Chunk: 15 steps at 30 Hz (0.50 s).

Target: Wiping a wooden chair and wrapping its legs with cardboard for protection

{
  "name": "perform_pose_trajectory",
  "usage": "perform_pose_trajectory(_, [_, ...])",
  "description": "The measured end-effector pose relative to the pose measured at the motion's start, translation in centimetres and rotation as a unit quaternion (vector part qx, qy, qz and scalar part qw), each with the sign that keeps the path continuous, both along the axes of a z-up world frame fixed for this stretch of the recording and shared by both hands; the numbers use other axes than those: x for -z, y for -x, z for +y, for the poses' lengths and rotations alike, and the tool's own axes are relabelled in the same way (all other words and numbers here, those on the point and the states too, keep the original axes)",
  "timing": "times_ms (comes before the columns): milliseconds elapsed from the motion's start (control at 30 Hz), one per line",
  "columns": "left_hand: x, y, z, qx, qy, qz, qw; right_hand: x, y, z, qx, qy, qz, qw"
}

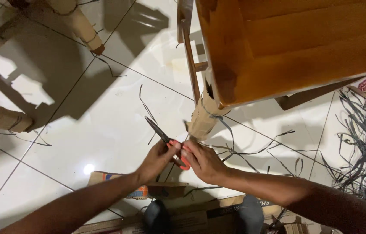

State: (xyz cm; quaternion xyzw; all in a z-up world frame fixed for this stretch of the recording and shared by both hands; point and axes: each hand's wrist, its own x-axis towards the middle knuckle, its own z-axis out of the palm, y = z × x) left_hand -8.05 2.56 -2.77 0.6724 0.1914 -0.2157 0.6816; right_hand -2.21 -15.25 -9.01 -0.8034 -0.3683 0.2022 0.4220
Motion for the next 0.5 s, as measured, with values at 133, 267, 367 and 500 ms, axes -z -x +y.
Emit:
perform_pose_trajectory(133, [3.3,1.6,-1.4,-0.085,0.058,-0.019,0.994,-4.0,-0.1,-2.0,-0.029,-0.016,-0.014,0.999])
perform_pose_trajectory(267, [-0.5,1.6,-3.2,-0.096,0.051,0.011,0.994,-6.6,0.1,-4.6,-0.04,-0.037,-0.031,0.998])
perform_pose_trajectory(367, [2.5,2.1,-4.6,-0.107,0.108,-0.101,0.983,-7.2,0.5,-6.6,-0.005,-0.073,0.042,0.996])
perform_pose_trajectory(500, [0.0,1.9,-6.1,-0.059,0.068,-0.175,0.98,-7.0,0.2,-9.6,-0.02,-0.068,0.073,0.995])
